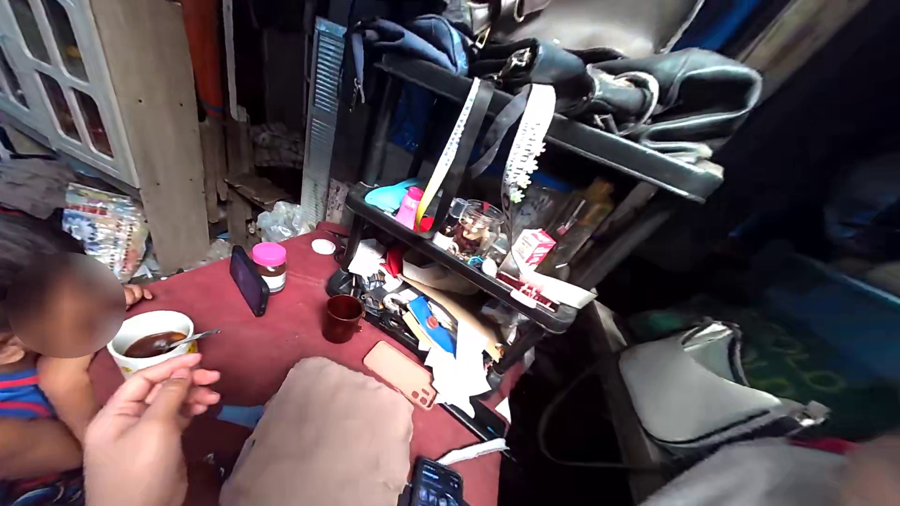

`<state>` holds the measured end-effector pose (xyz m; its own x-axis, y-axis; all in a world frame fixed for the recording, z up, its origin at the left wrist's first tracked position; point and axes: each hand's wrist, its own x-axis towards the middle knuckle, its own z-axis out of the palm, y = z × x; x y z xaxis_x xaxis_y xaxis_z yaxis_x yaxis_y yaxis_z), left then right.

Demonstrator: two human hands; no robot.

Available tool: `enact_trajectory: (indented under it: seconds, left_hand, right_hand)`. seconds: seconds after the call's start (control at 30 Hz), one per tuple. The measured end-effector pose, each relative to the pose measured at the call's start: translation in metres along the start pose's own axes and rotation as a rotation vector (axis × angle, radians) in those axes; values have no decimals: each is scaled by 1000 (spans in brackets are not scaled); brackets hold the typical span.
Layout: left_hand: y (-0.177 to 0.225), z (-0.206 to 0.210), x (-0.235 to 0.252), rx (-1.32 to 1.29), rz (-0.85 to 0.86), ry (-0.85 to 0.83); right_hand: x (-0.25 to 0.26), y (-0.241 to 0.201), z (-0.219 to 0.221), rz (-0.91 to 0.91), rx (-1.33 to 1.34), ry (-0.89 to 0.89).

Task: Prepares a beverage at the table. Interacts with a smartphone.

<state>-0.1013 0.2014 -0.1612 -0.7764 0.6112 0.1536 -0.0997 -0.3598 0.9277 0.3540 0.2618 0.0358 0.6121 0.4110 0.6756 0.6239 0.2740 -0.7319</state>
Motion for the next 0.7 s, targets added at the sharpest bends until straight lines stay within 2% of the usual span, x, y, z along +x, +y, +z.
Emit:
enact_trajectory:
  seconds: [0.03,0.1,0.27,0.37,0.43,0.47,0.53,0.57,0.6,0.63,0.7]
  left_hand:
    - [-1,-2,2,-3,-21,12]
    - [-2,-5,4,14,-86,42]
    - [-6,-20,1,124,-219,-40]
    - [-3,-22,1,172,-236,-62]
    - [-4,-26,2,174,-217,-72]
    - [-4,-29,2,174,-213,-69]
    - [-3,-31,4,172,-232,-40]
    - [-2,-31,5,167,-247,-33]
    - [-1,-31,6,162,-263,-31]
    - [1,-31,6,159,-278,-36]
    - [2,-30,4,157,-291,-48]
  right_hand:
    - [32,35,-8,-143,-103,-98]
    - [75,70,-10,-329,-382,-199]
    - [116,103,7,-354,-834,-421]
    - [108,83,21,-264,-1039,-588]
    - [98,60,27,-151,-1230,-816]
    - [91,53,25,-186,-1319,-922]
    - [68,49,14,-520,-1307,-948]
    - [30,11,35,-158,-1495,-867]
    - [13,-21,47,92,-1525,-876]
    - [5,-41,49,194,-1507,-910]
    - [0,-52,40,158,-1384,-918]
